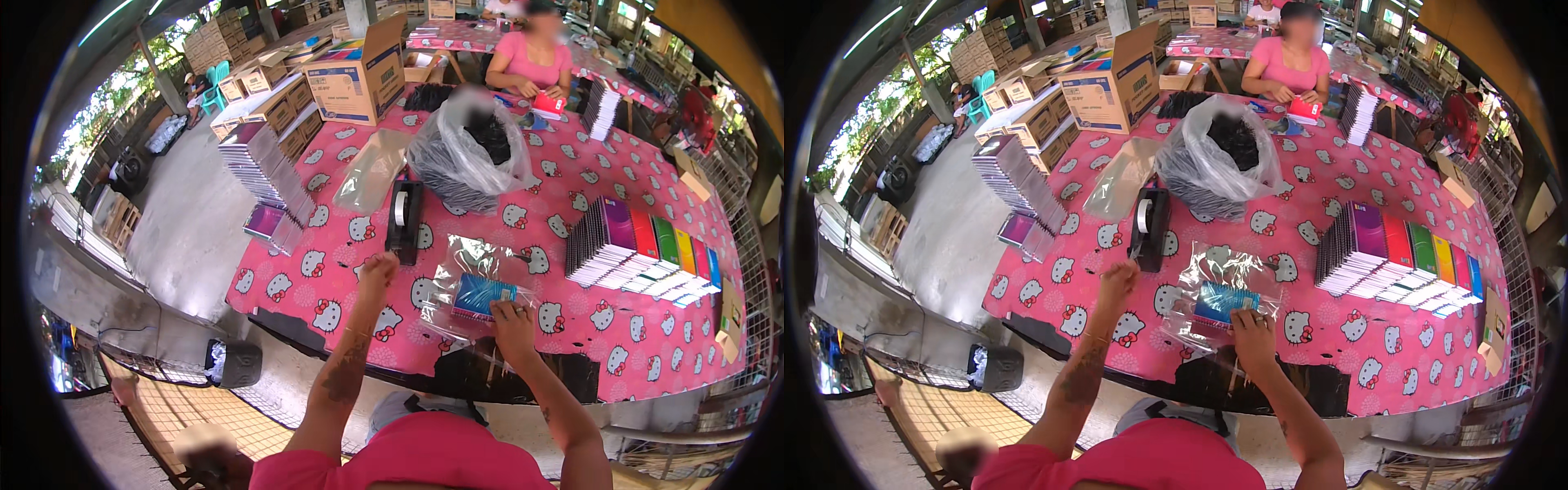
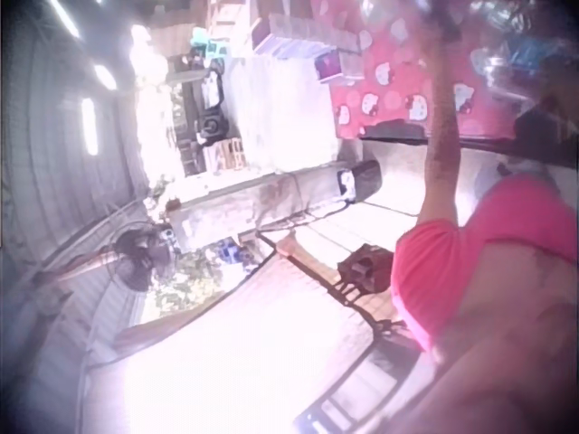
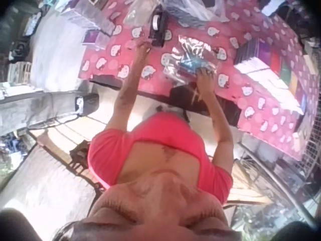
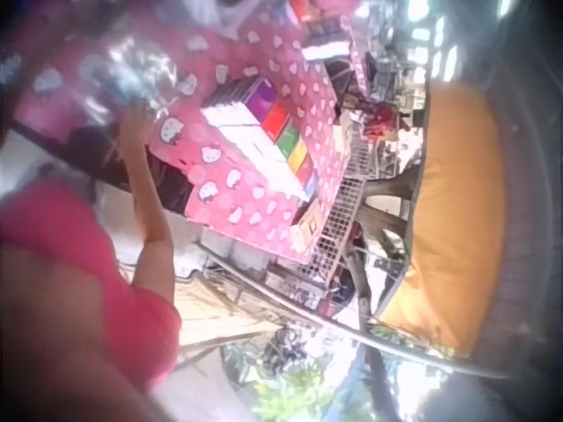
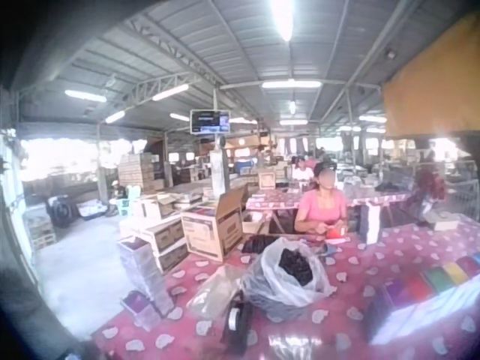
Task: The person organizes stacks of colorful books on a table and then individually wraps each book in plastic film, using a tape dispenser to secure the packaging.
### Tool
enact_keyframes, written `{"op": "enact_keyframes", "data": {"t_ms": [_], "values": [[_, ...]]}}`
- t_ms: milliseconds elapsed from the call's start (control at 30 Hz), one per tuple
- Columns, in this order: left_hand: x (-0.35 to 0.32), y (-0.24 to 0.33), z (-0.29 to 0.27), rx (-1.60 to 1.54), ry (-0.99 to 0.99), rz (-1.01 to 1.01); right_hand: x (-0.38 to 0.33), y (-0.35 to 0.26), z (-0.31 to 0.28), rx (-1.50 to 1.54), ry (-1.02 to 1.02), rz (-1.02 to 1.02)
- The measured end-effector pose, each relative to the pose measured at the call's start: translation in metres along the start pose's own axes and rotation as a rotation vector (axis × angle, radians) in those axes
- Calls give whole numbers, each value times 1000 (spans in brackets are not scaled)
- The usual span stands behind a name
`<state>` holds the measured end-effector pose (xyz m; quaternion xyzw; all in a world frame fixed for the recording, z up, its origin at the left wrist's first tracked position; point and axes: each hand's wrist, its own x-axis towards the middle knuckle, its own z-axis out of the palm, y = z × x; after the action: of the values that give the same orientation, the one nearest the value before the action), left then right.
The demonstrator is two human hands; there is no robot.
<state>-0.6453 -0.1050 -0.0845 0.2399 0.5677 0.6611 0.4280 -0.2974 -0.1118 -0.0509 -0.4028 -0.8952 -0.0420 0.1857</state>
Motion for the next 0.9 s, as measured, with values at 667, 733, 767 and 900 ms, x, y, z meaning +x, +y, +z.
{"op": "enact_keyframes", "data": {"t_ms": [667, 733, 767, 900], "values": [[-103, 8, 156, 1510, -304, 204, 5, 17, -6, 138, 22, -41], [-109, 12, 148, 1548, -316, 169, 10, 15, -14, 205, 16, -44], [-116, 24, 154, 1574, -328, 129, 16, 21, -14, 186, 9, -36], [-143, -4, 134, 1500, -362, 653, 60, 42, 6, 338, -69, -29]]}}
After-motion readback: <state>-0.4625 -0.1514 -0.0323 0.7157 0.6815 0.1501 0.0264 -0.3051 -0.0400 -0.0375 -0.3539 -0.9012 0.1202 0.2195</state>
